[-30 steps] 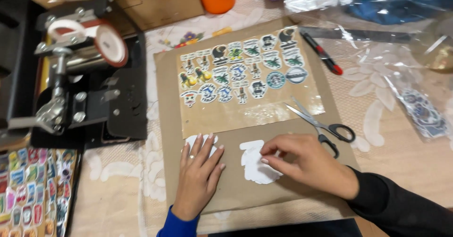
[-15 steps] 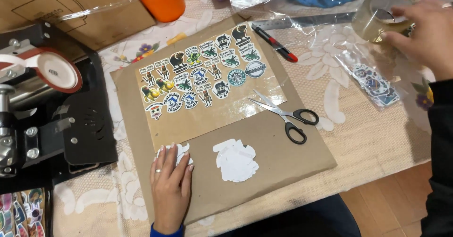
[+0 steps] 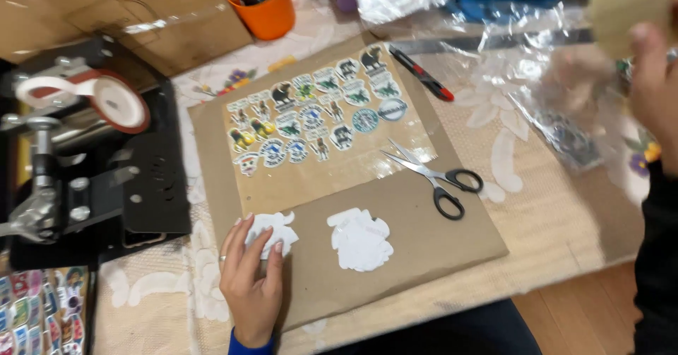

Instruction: The person is arranging small white sticker cutouts on a surface and then using a roll of clear tape and scissors to cut and apply small pieces of tape to them.

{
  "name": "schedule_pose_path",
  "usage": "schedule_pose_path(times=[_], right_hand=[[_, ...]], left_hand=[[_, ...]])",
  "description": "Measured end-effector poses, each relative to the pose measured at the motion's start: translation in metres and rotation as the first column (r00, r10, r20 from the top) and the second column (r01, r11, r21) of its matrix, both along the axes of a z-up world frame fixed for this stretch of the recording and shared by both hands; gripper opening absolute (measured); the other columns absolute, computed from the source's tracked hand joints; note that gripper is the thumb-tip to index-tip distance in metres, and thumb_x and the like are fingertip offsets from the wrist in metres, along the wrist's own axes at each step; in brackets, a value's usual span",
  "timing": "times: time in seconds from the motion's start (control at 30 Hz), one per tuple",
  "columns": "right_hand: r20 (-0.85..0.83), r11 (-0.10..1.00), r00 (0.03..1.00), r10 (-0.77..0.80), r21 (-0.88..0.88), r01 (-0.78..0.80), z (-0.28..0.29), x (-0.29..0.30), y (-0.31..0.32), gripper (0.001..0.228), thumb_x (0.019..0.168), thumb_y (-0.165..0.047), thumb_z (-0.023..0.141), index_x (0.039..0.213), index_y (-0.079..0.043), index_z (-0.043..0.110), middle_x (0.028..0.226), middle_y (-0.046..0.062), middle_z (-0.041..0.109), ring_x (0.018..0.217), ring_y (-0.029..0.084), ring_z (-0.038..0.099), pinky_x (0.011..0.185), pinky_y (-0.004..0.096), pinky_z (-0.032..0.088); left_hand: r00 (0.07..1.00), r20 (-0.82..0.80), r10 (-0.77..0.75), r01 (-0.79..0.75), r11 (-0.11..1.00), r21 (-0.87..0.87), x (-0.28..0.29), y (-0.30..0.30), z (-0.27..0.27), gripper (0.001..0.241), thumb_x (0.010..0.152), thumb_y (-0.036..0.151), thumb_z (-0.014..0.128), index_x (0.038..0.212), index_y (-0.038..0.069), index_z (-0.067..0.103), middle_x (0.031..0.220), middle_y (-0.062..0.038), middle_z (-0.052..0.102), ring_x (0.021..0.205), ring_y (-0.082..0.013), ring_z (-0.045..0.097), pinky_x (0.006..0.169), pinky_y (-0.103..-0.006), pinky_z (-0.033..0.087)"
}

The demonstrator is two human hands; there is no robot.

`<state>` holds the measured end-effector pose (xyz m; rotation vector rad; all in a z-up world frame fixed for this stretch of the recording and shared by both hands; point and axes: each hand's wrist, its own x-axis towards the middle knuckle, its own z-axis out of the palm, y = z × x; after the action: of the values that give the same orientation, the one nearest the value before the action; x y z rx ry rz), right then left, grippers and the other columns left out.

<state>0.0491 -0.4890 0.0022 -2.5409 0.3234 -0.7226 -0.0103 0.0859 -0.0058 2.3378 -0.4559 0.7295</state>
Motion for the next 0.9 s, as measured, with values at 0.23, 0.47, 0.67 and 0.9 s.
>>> schedule_pose_path(times=[0.23,0.47,0.67,0.9], right_hand=[[0.225,0.777,0.761,0.608,-0.364,-0.513,0.102,-0.019,0.189,0.032,0.093,0.005,0.078,0.116,0.013,0.057,0.102,0.033,0.060,0.094,0.049,0.057,0.139,0.073,0.023],[0.231,0.528,0.564,0.793,-0.723,-0.446,0.121,-0.017,0.247,0.010,0.101,-0.005,0.065,0.109,0.001,0.068,0.108,0.015,0.082,0.093,0.034,0.075,0.129,0.065,0.012],[0.157,0.364,0.575,0.803,-0.893,-0.264,0.114,-0.013,0.244,0.020,0.100,-0.010,0.058,0.116,-0.005,0.069,0.111,0.005,0.081,0.097,0.022,0.075,0.118,0.062,0.023],[0.045,0.159,0.353,0.934,-0.940,-0.302,0.109,-0.010,0.255,0.028,0.101,-0.015,0.054,0.120,-0.006,0.072,0.114,0.010,0.077,0.093,0.021,0.071,0.105,0.056,0.037]], left_hand=[[0.984,-0.001,-0.178,0.176,0.974,-0.141,0.038,-0.025,0.128,0.026,0.096,0.014,0.066,0.119,0.004,0.067,0.126,-0.013,0.068,0.125,-0.0326,0.062,0.112,-0.0448,0.047],[0.908,0.152,-0.390,0.419,0.849,-0.322,0.049,-0.039,0.187,0.025,0.111,0.016,0.048,0.130,0.009,0.061,0.133,-0.010,0.067,0.135,-0.0291,0.064,0.125,-0.0445,0.048],[0.885,0.128,-0.447,0.461,0.808,-0.366,0.061,-0.044,0.164,0.026,0.111,0.016,0.044,0.130,0.008,0.060,0.131,-0.011,0.067,0.129,-0.0301,0.065,0.118,-0.0422,0.052],[0.800,0.182,-0.571,0.600,0.759,-0.255,0.060,-0.035,0.163,0.030,0.115,0.004,0.036,0.141,0.006,0.053,0.147,-0.017,0.057,0.142,-0.0353,0.058,0.131,-0.0499,0.046]])
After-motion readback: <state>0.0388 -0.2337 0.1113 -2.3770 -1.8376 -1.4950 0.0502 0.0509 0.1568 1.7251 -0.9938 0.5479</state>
